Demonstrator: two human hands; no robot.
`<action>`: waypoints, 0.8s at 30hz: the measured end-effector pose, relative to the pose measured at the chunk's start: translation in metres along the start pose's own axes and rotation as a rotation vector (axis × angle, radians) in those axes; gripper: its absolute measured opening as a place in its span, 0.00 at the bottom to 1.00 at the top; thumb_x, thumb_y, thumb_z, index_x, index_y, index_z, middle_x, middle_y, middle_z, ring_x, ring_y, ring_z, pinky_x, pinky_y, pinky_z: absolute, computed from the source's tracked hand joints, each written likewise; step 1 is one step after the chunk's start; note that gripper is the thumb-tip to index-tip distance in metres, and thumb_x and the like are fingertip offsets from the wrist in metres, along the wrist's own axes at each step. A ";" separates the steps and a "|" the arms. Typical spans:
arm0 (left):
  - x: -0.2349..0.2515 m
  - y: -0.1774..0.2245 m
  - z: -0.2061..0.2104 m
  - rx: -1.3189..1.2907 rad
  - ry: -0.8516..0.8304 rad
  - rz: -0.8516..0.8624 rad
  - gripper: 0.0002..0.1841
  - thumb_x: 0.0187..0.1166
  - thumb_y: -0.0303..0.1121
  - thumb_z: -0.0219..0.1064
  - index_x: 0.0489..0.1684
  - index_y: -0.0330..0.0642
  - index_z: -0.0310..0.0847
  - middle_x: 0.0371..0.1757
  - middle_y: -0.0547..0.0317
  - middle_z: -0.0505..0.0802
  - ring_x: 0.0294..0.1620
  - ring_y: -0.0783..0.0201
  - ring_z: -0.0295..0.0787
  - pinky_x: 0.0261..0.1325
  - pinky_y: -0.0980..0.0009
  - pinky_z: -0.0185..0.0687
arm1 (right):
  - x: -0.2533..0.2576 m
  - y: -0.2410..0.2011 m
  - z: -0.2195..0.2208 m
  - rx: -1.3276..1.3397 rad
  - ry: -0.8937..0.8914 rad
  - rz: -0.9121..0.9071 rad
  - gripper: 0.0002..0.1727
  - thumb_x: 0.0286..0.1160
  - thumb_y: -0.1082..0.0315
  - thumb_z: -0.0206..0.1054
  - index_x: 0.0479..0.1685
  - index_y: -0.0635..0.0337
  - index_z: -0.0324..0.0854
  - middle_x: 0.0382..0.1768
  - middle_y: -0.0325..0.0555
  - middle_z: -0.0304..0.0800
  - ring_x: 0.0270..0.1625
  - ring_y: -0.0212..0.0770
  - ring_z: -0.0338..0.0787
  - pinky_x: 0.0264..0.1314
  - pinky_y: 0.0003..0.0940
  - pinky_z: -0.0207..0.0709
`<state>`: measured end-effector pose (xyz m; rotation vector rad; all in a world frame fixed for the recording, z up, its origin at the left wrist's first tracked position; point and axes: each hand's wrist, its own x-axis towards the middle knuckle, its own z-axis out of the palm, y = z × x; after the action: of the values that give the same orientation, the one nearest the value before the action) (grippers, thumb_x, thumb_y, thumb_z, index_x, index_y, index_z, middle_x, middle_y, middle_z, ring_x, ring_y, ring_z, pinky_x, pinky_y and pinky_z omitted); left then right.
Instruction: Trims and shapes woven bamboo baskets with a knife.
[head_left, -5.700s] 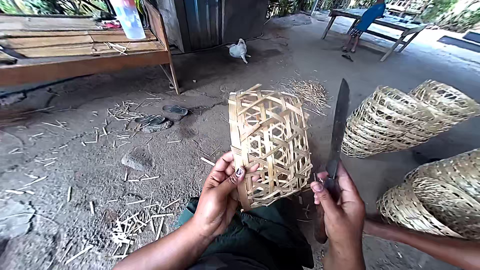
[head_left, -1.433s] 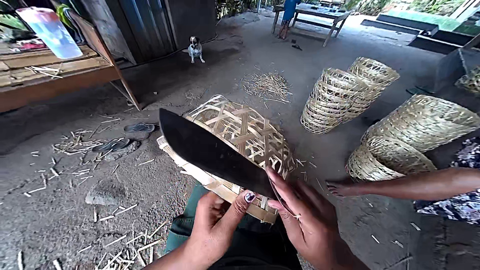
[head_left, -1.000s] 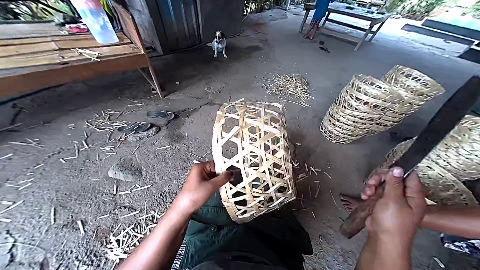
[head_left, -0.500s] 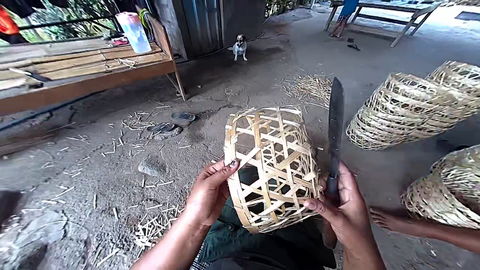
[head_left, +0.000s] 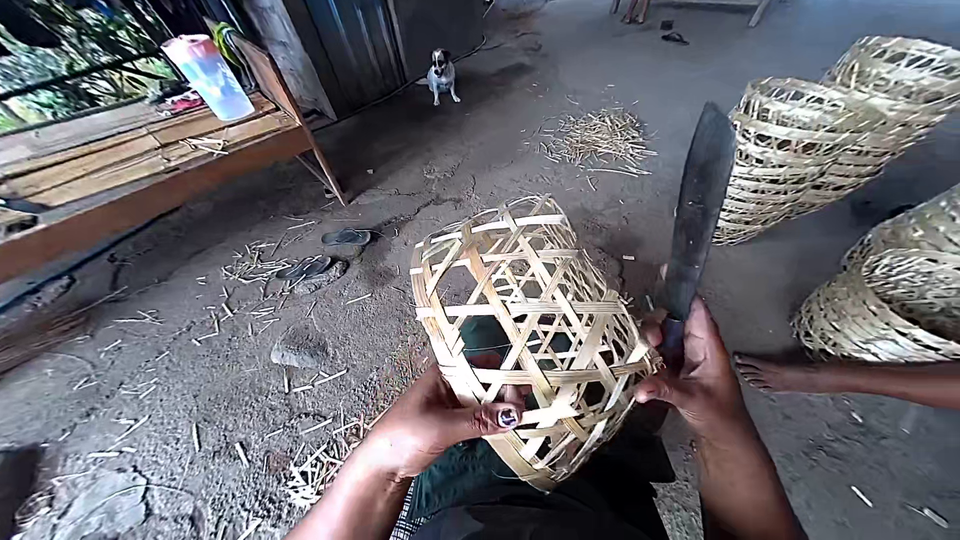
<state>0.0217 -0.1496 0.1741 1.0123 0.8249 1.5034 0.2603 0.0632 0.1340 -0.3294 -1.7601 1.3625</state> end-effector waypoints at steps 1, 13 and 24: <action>0.002 -0.003 0.004 0.033 0.016 0.027 0.11 0.76 0.30 0.75 0.54 0.45 0.89 0.48 0.63 0.95 0.52 0.67 0.93 0.67 0.62 0.88 | 0.000 0.003 -0.005 0.003 -0.011 -0.004 0.70 0.42 0.40 0.90 0.91 0.52 0.49 0.48 0.26 0.79 0.41 0.20 0.80 0.42 0.12 0.78; 0.035 0.003 0.024 0.289 0.306 0.415 0.06 0.82 0.28 0.69 0.44 0.39 0.92 0.44 0.55 0.97 0.46 0.65 0.96 0.57 0.67 0.93 | 0.001 -0.078 0.026 0.206 -0.113 -0.005 0.26 0.95 0.51 0.49 0.77 0.58 0.78 0.34 0.36 0.87 0.29 0.25 0.81 0.29 0.18 0.77; 0.047 -0.029 0.035 0.416 0.281 0.486 0.05 0.79 0.26 0.71 0.46 0.38 0.92 0.45 0.55 0.97 0.44 0.65 0.96 0.53 0.68 0.94 | 0.009 -0.074 0.028 0.443 -0.298 0.275 0.19 0.91 0.63 0.58 0.74 0.59 0.74 0.32 0.39 0.83 0.28 0.25 0.82 0.26 0.14 0.76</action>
<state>0.0630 -0.0993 0.1693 1.3990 1.1831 1.9650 0.2552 0.0236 0.2027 -0.1279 -1.6233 2.0382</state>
